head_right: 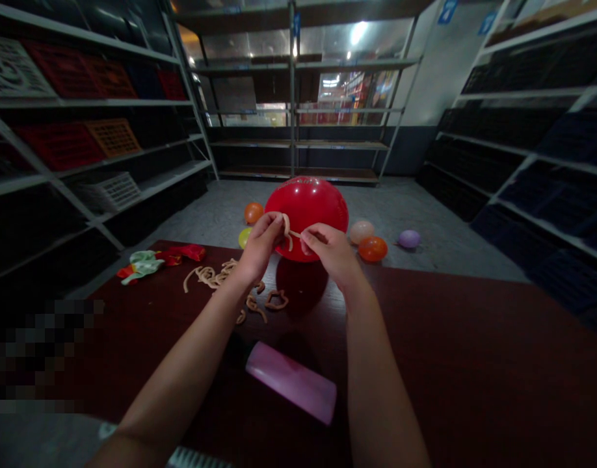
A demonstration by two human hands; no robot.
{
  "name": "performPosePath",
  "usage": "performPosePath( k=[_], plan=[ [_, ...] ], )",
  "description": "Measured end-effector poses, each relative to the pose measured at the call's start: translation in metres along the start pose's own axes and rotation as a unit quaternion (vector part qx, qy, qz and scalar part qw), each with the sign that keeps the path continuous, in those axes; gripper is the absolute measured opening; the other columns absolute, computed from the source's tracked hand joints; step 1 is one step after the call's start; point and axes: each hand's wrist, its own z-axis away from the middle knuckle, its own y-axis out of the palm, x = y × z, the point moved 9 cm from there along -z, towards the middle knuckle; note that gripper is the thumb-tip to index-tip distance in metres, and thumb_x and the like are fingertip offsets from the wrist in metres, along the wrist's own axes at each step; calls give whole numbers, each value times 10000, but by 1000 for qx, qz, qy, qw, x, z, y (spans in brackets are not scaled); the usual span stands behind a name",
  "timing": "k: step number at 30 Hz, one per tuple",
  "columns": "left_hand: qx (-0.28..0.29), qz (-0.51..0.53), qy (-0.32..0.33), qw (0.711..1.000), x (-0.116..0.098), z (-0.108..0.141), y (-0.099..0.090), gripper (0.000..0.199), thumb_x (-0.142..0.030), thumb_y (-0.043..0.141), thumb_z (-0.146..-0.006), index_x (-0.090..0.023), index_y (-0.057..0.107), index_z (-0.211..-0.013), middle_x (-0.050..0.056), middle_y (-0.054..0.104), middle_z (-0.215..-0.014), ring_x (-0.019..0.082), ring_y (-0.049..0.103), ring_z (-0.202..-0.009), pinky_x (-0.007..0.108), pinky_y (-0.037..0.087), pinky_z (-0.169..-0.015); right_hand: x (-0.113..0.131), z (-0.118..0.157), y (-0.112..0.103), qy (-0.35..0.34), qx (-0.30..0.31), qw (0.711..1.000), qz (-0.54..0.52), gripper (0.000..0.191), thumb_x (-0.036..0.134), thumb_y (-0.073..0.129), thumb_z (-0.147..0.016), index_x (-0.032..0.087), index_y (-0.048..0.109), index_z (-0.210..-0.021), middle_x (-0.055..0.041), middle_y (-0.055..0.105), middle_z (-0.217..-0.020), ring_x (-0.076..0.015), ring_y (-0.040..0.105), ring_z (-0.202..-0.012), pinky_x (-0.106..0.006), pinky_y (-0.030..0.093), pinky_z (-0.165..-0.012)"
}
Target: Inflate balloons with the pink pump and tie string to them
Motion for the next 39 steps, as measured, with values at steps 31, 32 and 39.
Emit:
performPosePath(
  k=[31,32,39],
  plan=[
    [182,-175,108,962,-42,13,14,53,-296,801,-818,-265,814,-858,55,723,-881,167,637,-835,331,502,-798,-10,9,18,116,47,973,-193,156,313,834,-659,257,794,-798,48,560,-556,-100,435,-534,-266,423,-542],
    [159,-158,105,969,-42,12,13,61,-296,796,-820,-256,816,-861,56,730,-876,166,643,-825,328,504,-796,-8,9,20,109,56,974,-190,135,305,828,-669,248,781,-783,49,566,-571,-93,438,-536,-260,413,-542],
    [52,-86,55,993,-29,4,7,144,-332,804,-800,-211,812,-878,56,760,-859,157,666,-805,300,519,-775,-1,9,26,70,52,990,-115,77,282,732,-758,211,706,-774,53,574,-608,-66,428,-508,-231,311,-496]
  ],
)
